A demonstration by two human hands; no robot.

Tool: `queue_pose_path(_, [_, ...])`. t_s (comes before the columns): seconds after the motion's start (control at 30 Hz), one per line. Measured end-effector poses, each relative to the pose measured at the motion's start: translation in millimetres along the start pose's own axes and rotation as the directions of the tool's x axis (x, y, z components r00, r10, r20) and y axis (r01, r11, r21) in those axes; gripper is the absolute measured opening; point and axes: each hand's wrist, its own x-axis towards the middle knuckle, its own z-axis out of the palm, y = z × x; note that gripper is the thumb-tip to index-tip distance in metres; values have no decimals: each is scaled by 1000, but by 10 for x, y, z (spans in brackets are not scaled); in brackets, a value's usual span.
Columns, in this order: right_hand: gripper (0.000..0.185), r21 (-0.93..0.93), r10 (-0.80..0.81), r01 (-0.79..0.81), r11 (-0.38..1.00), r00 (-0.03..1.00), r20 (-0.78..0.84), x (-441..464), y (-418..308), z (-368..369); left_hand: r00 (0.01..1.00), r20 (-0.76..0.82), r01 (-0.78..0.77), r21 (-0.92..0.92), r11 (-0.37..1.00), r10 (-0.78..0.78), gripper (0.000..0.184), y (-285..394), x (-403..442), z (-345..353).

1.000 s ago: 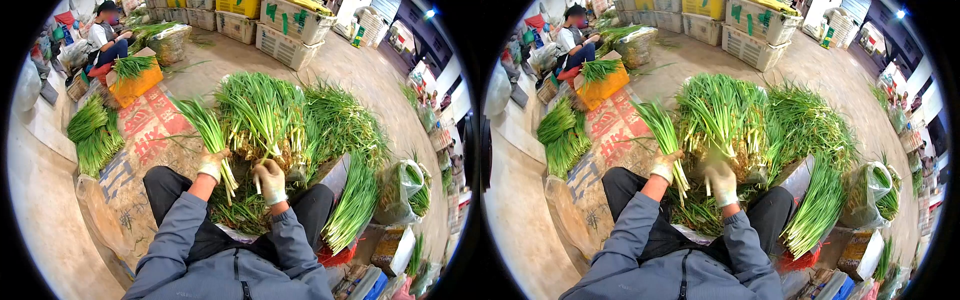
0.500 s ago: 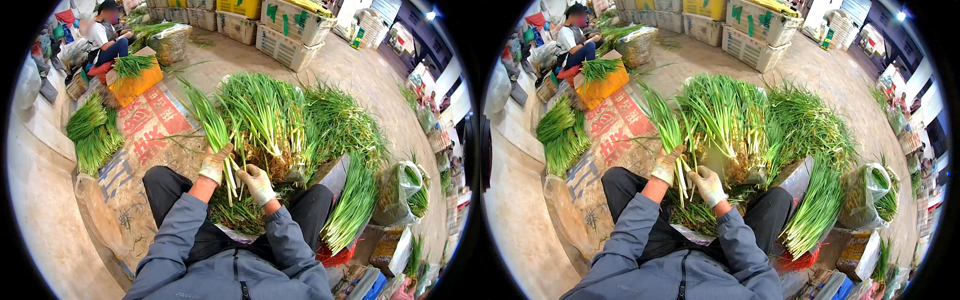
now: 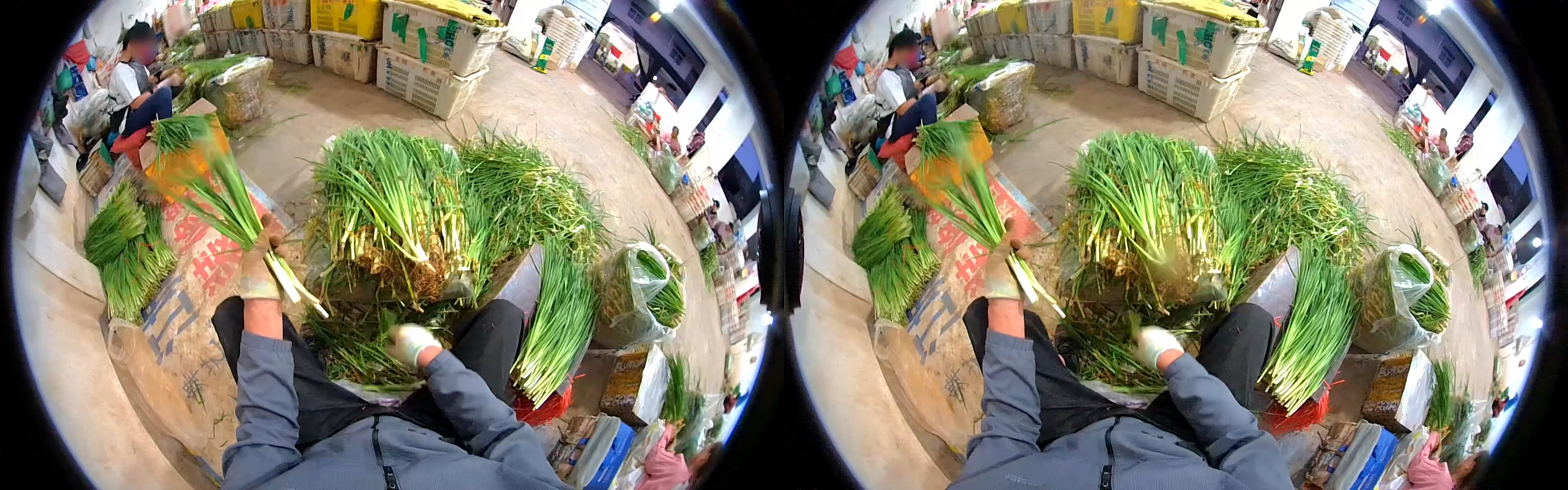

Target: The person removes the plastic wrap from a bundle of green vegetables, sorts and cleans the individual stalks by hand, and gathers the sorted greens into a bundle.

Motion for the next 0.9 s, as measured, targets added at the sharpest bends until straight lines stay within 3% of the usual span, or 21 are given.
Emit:
queue_pose_path(0.03, [23,197,48,19,980,943,-328,-50,-120,-353,987,12,161,-48,986,-161,40,67,-151,102])
queue_pose_path(0.07, [22,173,50,67,983,802,-596,-56,-161,-634,986,42,165,-99,981,-162,40,-76,-6,-83])
queue_pose_path(0.1, [23,214,99,68,974,727,-679,-76,-226,-975,971,107,225,-90,970,-216,39,-165,38,-156])
queue_pose_path(0.13, [29,236,206,-53,970,695,-689,-60,-298,-1271,947,178,285,-78,955,-268,37,-247,64,-174])
queue_pose_path(0.17, [36,68,106,-84,994,668,-736,39,-235,-1415,931,121,352,-53,935,-344,35,-342,77,-136])
queue_pose_path(0.2, [28,-67,39,-133,989,666,-745,184,-156,-1456,928,104,359,13,933,-359,36,-435,64,-109])
queue_pose_path(0.27, [18,-222,-50,-148,964,717,-696,595,220,-1320,909,59,411,19,911,-412,35,-560,-48,6])
queue_pose_path(0.3, [12,43,167,-179,983,761,-627,608,226,-1394,902,61,424,53,904,-427,34,-647,-26,-67])
queue_pose_path(0.33, [16,114,227,-201,973,737,-637,407,93,-1597,897,60,432,81,898,-437,34,-736,16,-122])
queue_pose_path(0.37, [20,449,329,-27,893,720,-610,341,145,-1644,887,-30,458,182,870,-460,33,-763,-54,-31])
queue_pose_path(0.4, [25,720,419,145,679,729,-542,282,190,-1662,916,2,378,339,862,-402,35,-796,-142,31])
queue_pose_path(0.43, [35,861,451,297,412,755,-476,229,164,-1673,900,-3,402,390,828,-436,34,-789,-257,195])
queue_pose_path(0.47, [37,920,455,340,198,799,-393,173,139,-1657,879,-12,430,448,784,-476,33,-792,-370,333])
queue_pose_path(0.53, [36,855,414,506,115,758,-504,104,42,-1547,833,-54,480,564,672,-550,27,-1034,-367,320])
queue_pose_path(0.57, [35,841,419,503,200,732,-538,193,138,-1383,833,-12,435,631,642,-552,27,-1155,-317,249])
queue_pose_path(0.67, [23,872,499,487,-45,767,-403,193,106,-1188,884,-6,328,720,611,-467,28,-1349,-261,208])
queue_pose_path(0.7, [18,834,530,512,-207,775,-344,262,66,-1111,871,-7,358,693,625,-491,27,-1343,-302,260])
queue_pose_path(0.77, [19,890,455,393,-230,852,-259,123,-53,-1145,854,14,398,627,669,-521,26,-1391,-362,300])
queue_pose_path(0.8, [19,907,426,354,-229,874,-233,68,-127,-1157,850,-28,403,676,617,-525,28,-1420,-363,321])
queue_pose_path(0.83, [19,915,414,353,-194,875,-250,81,-167,-1138,874,1,367,655,660,-486,31,-1492,-333,280])
queue_pose_path(0.9, [21,958,347,210,-196,928,-132,74,-178,-1129,895,23,333,632,700,-446,34,-1606,-289,165])
